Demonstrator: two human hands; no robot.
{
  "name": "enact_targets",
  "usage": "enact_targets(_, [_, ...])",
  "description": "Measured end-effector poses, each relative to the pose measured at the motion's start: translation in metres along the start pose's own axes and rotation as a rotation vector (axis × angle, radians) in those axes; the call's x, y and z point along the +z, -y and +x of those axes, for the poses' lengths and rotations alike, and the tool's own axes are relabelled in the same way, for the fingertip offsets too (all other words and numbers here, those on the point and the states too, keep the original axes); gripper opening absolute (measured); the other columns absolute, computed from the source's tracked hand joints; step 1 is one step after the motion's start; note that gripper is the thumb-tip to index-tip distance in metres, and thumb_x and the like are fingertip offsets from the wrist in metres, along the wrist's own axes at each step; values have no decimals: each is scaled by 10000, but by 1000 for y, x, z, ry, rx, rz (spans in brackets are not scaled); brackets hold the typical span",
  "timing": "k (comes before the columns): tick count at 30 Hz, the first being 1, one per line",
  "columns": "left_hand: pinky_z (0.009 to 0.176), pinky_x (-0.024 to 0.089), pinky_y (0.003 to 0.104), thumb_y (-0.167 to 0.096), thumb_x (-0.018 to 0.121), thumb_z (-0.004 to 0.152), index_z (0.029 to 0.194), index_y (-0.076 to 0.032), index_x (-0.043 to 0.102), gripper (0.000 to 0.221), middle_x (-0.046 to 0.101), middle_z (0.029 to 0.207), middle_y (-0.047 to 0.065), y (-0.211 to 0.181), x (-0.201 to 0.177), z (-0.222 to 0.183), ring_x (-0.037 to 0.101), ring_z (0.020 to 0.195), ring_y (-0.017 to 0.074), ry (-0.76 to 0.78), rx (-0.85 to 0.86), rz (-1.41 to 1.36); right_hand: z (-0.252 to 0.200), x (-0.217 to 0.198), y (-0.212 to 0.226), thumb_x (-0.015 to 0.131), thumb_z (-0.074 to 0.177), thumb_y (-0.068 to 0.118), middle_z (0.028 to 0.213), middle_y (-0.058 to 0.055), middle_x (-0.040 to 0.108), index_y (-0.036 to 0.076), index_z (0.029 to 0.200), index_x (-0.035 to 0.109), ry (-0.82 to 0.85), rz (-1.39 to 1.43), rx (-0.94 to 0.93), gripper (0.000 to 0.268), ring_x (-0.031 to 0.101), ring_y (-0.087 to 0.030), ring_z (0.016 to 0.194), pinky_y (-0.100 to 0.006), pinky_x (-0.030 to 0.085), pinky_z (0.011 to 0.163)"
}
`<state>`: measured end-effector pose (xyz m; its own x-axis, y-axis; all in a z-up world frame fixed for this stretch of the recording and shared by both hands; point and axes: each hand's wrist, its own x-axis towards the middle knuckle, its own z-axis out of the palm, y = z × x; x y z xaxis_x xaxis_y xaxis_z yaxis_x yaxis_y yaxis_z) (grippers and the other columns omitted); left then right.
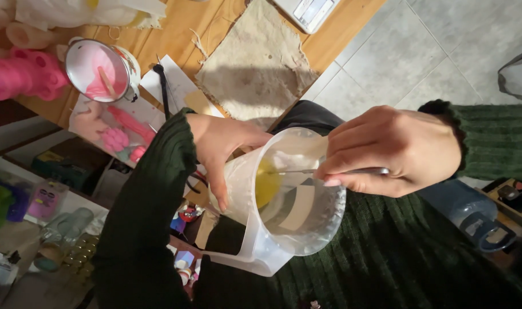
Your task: Stirring melted wax and fragrance oil in a plastic pitcher at a candle studio workbench.
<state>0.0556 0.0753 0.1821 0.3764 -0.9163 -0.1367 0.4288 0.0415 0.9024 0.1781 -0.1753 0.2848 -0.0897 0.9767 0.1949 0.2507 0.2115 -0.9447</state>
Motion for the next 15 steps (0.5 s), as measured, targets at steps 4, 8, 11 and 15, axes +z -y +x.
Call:
enact_targets(4, [831,617,297,-172,964,419,1230,-27,596,902,774,1084,80,-4,-1,0,746,907,180,-7,28,17,0,-2,2,728,870,40,834,-112,772,-26,935,745,-42,-24,7,95,709,-190,620,-271,597,523])
enact_targets(8, [836,581,285,-253,970,365,1197,-29,621,929,778,1060,58,-6,1,1,732,896,177,-44,16,144,9,-11,7,763,860,12,859,-108,733,-59,998,727,-36,-81,-71,159,651,-221,630,-333,555,512])
enact_targets(11, [851,579,280,-265,987,395,1237,-41,606,952,768,1112,56,2,1,0,730,929,173,-54,72,167,6,-10,5,726,881,15,831,-100,734,-59,974,722,-18,-80,-59,119,622,-206,600,-317,529,487])
enact_targets(15, [811,617,273,-101,980,426,1185,-15,581,862,763,1066,76,3,3,1,733,901,158,-2,17,-47,-2,-6,4,723,866,42,908,-106,792,-25,956,731,5,-39,16,113,741,-231,717,-323,644,600])
